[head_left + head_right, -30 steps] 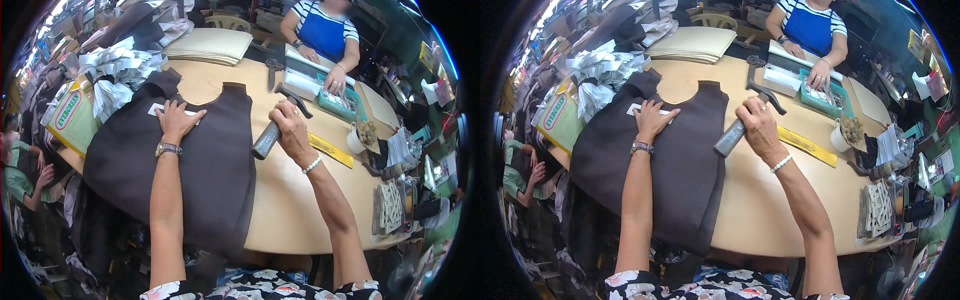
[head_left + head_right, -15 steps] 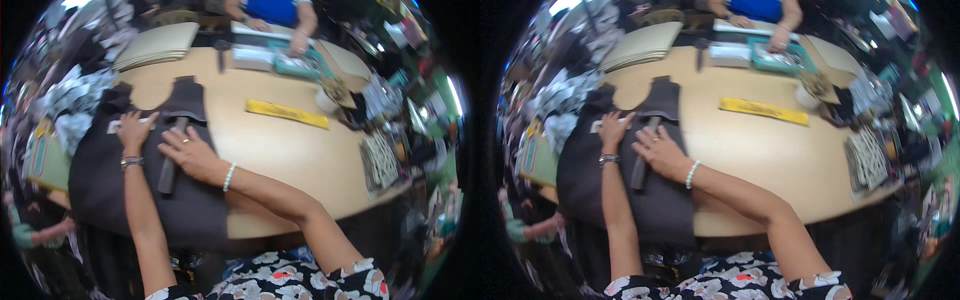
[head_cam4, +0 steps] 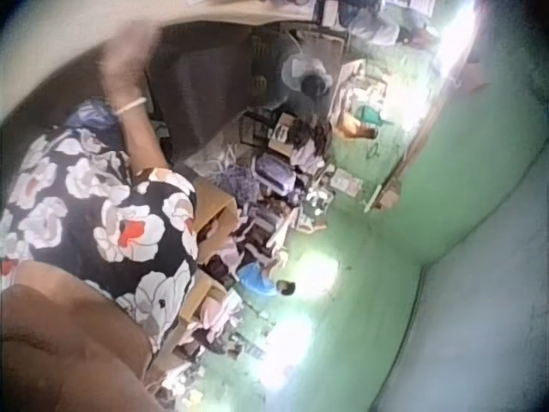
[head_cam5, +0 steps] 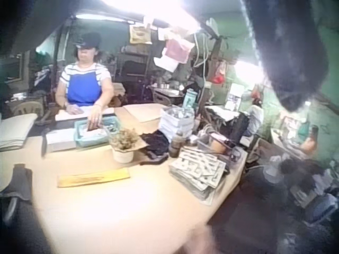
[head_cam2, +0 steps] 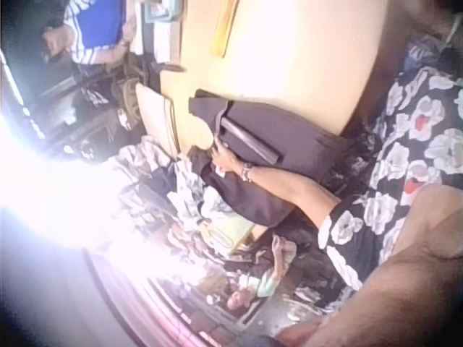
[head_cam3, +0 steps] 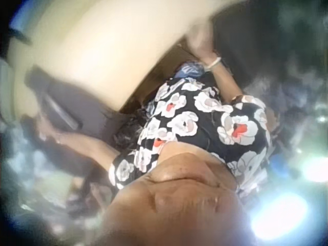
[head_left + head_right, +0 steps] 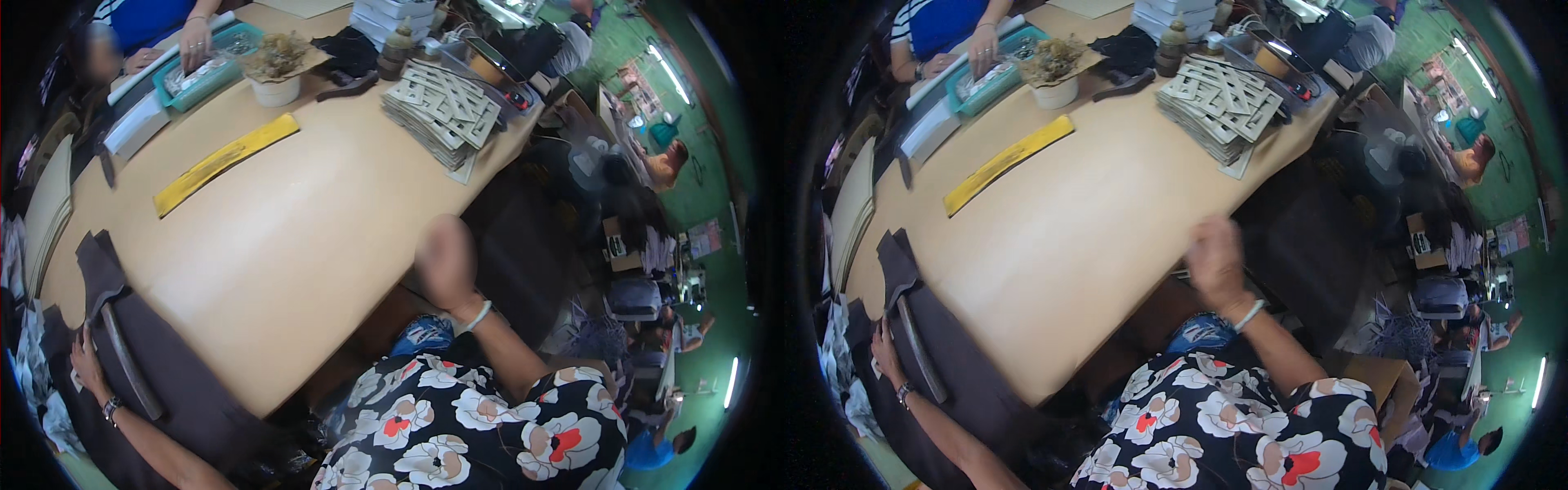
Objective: The person repeatedly places a rectangular template on a dark fabric piece, uses a yellow ruler to align it, and cuts out the rectangular shape with a knife. The cut pieces are removed and the process is repeated on the same fabric piece multiple times.
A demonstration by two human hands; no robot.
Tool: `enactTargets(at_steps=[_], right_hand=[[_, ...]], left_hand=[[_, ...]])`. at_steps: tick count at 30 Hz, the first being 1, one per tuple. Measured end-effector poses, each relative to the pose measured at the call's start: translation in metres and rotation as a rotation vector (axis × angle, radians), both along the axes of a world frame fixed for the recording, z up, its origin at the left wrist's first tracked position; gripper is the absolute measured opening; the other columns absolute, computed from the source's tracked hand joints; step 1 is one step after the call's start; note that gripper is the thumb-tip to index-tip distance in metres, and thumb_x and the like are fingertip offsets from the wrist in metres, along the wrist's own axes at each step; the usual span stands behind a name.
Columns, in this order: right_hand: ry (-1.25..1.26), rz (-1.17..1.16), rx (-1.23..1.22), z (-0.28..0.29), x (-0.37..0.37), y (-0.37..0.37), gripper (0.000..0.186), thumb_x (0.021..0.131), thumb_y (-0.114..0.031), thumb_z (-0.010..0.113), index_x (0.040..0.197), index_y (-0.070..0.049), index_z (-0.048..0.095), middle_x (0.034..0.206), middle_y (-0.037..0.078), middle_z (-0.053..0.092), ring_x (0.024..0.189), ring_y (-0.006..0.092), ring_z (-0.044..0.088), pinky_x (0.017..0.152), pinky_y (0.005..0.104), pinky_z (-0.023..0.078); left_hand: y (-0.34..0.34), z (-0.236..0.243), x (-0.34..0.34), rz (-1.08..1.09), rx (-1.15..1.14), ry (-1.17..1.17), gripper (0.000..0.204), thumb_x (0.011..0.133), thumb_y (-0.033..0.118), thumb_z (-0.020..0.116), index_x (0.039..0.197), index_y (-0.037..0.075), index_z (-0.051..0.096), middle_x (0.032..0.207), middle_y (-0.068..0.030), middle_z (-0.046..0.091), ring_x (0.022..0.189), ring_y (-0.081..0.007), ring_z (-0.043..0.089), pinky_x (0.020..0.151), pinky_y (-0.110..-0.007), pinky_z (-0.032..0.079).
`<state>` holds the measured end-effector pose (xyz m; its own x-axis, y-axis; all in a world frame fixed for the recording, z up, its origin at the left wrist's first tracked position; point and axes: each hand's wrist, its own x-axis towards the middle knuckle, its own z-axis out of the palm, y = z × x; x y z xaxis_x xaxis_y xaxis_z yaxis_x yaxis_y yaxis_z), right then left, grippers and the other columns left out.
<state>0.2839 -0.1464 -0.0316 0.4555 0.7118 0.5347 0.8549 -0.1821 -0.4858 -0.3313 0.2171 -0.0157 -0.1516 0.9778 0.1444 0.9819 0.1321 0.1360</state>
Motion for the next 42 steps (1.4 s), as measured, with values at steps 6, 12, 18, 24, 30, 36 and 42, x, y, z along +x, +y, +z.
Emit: enactTargets(at_steps=[6, 12, 18, 24, 30, 36, 42], right_hand=[[0.015, -0.412, -0.359, -0.064, 0.102, -0.065, 0.025, 0.079, -0.007, 0.061, 0.102, -0.003, 0.053, 0.105, 0.016, 0.053, 0.102, 0.0347, 0.052, 0.087, 0.044, 0.042], [-0.183, -0.18, -0.486, -0.094, 0.096, -0.024, 0.041, 0.07, -0.007, 0.064, 0.109, -0.002, 0.054, 0.107, 0.016, 0.054, 0.104, 0.0352, 0.053, 0.087, 0.0462, 0.041], [-0.288, -0.199, -0.727, -0.094, 0.103, -0.018, 0.042, 0.069, -0.011, 0.065, 0.109, -0.003, 0.055, 0.104, 0.016, 0.056, 0.105, 0.032, 0.054, 0.087, 0.0465, 0.042], [-0.278, -0.184, -0.802, -0.091, 0.102, -0.027, 0.023, 0.073, -0.006, 0.058, 0.096, 0.0, 0.061, 0.086, 0.018, 0.064, 0.087, 0.0345, 0.062, 0.081, 0.0472, 0.047], [-0.06, -0.401, -0.722, -0.059, 0.106, -0.028, 0.012, 0.076, 0.001, 0.053, 0.078, 0.005, 0.063, 0.077, 0.028, 0.064, 0.076, 0.0437, 0.064, 0.073, 0.0485, 0.052], [0.115, -0.431, -0.51, -0.048, 0.116, -0.029, 0.017, 0.07, 0.008, 0.053, 0.085, 0.004, 0.061, 0.077, 0.031, 0.06, 0.078, 0.0459, 0.062, 0.071, 0.0502, 0.05], [0.154, -0.426, -0.435, -0.044, 0.118, -0.032, 0.012, 0.066, 0.011, 0.051, 0.077, 0.006, 0.051, 0.07, 0.03, 0.056, 0.074, 0.0465, 0.059, 0.064, 0.0447, 0.048]], left_hand=[[0.0, 0.0, 0.022, 0.051, -0.035, 0.024, 0.08, 0.084, 0.071, 0.039, 0.136, 0.011, 0.05, 0.138, -0.0138, 0.049, 0.131, -0.0328, 0.039, 0.106, -0.061, 0.017], [-0.001, 0.004, 0.014, 0.033, -0.046, 0.007, 0.08, 0.084, 0.071, 0.039, 0.137, 0.012, 0.049, 0.14, -0.0126, 0.047, 0.132, -0.0317, 0.038, 0.107, -0.061, 0.016], [-0.002, -0.003, 0.012, 0.017, -0.042, 0.053, 0.08, 0.083, 0.071, 0.038, 0.137, 0.013, 0.049, 0.14, -0.0124, 0.047, 0.132, -0.0311, 0.038, 0.107, -0.061, 0.016], [-0.002, 0.002, 0.017, 0.043, -0.034, 0.038, 0.079, 0.084, 0.072, 0.037, 0.136, 0.013, 0.05, 0.139, -0.0119, 0.048, 0.131, -0.0312, 0.039, 0.106, -0.061, 0.017], [-0.002, 0.002, 0.02, 0.017, -0.031, 0.02, 0.079, 0.085, 0.071, 0.037, 0.135, 0.012, 0.05, 0.139, -0.013, 0.048, 0.13, -0.0312, 0.041, 0.105, -0.058, 0.021], [0.004, -0.004, 0.001, -0.061, -0.012, 0.009, 0.078, 0.086, 0.068, 0.037, 0.134, 0.009, 0.052, 0.137, -0.0157, 0.049, 0.127, -0.033, 0.043, 0.106, -0.052, 0.025], [-0.002, 0.003, 0.027, 0.004, -0.012, 0.012, 0.076, 0.087, 0.066, 0.038, 0.134, 0.008, 0.052, 0.137, -0.0171, 0.049, 0.128, -0.0336, 0.042, 0.107, -0.051, 0.025]])
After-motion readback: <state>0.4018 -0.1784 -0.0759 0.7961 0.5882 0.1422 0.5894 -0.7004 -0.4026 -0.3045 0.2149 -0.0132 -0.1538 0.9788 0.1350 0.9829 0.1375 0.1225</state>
